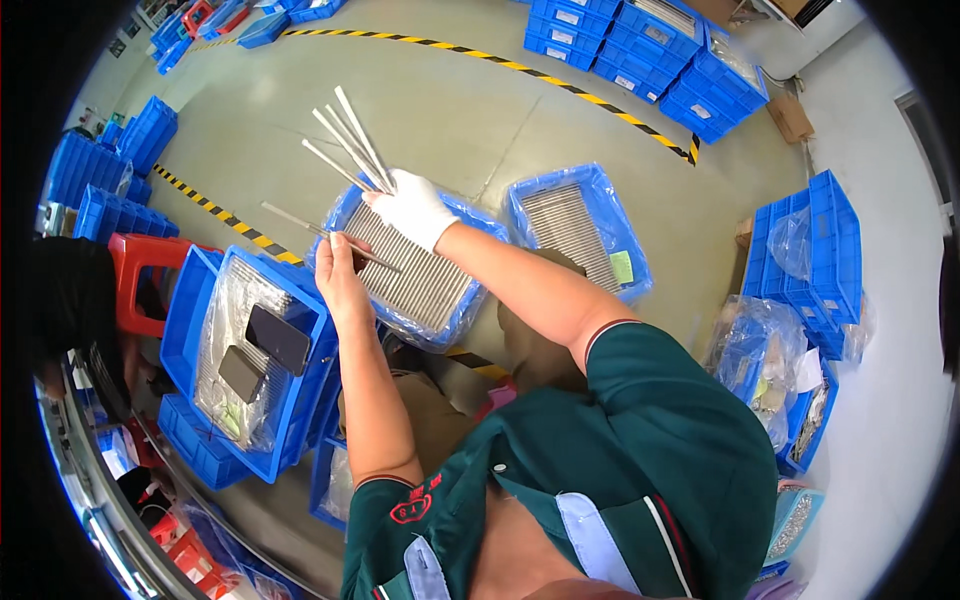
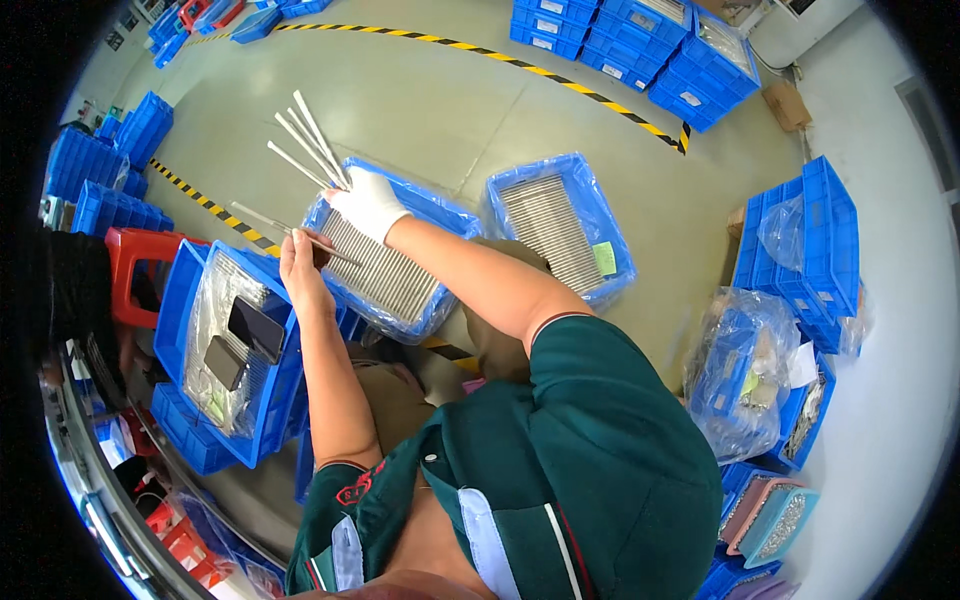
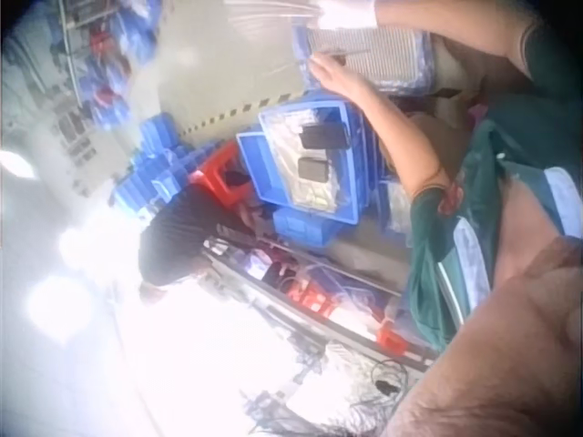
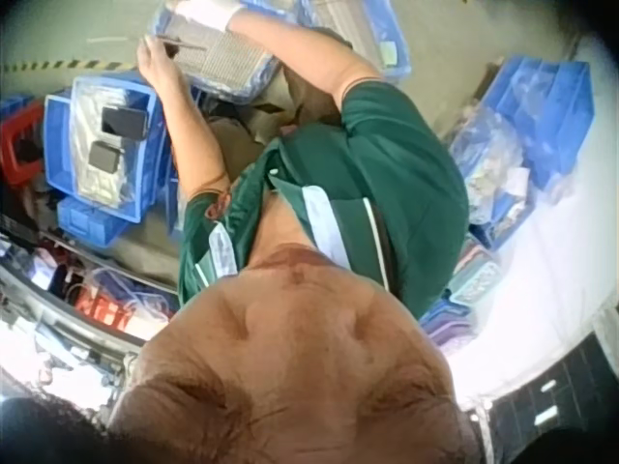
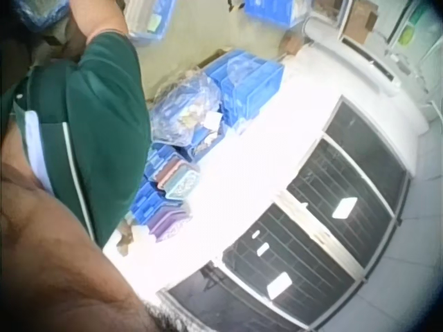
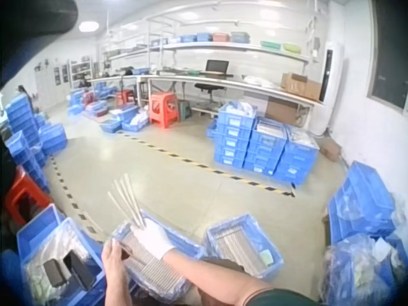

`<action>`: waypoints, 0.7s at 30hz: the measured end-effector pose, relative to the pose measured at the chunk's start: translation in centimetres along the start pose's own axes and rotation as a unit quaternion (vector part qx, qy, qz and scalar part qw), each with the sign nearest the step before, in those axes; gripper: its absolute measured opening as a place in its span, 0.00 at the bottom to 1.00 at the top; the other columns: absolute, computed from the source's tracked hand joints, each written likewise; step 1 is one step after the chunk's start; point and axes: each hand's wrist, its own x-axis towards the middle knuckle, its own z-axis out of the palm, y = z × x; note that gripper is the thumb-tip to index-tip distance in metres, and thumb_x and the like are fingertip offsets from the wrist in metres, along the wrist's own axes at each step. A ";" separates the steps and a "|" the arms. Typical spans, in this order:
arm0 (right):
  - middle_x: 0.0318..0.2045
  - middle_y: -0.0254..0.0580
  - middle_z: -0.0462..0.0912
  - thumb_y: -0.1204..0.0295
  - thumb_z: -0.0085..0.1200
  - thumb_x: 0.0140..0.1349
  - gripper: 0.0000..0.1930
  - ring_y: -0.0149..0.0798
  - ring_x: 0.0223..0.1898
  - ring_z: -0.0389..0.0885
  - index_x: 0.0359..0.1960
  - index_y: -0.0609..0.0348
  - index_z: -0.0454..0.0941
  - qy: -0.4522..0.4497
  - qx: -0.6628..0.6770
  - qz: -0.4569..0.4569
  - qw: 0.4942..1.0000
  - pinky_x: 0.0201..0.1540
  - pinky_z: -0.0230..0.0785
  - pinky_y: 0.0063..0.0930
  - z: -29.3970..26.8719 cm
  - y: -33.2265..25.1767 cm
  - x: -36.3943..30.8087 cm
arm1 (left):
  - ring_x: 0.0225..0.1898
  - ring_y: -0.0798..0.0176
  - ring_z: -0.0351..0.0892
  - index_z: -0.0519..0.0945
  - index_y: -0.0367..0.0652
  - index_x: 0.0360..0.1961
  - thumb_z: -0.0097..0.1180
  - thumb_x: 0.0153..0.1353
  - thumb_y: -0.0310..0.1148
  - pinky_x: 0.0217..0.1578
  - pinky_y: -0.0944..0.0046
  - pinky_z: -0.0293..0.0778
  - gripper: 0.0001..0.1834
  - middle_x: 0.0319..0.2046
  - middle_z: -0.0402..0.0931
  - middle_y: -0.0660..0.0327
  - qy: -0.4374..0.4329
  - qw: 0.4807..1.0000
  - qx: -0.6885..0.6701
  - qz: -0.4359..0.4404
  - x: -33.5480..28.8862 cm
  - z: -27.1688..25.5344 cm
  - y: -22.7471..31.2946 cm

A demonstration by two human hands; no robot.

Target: The person sits on the floor and repeatedly picks up bundles of long, thin metal rods from a blue plastic crate. They separate the rods, hold them in their hands, and then place them back into the crate. This process is repeated continuously throughout the video.

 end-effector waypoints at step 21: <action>0.17 0.28 0.71 0.74 0.60 0.52 0.06 0.23 0.15 0.64 0.25 0.56 0.74 0.039 0.310 0.075 0.947 0.15 0.53 0.20 -1.8 -0.3 0.7 | 0.14 0.65 0.62 0.67 0.42 0.29 0.38 0.65 0.38 0.18 0.66 0.62 0.13 0.15 0.64 0.60 -0.198 0.934 -0.194 -0.228 -2.7 3.7 -0.5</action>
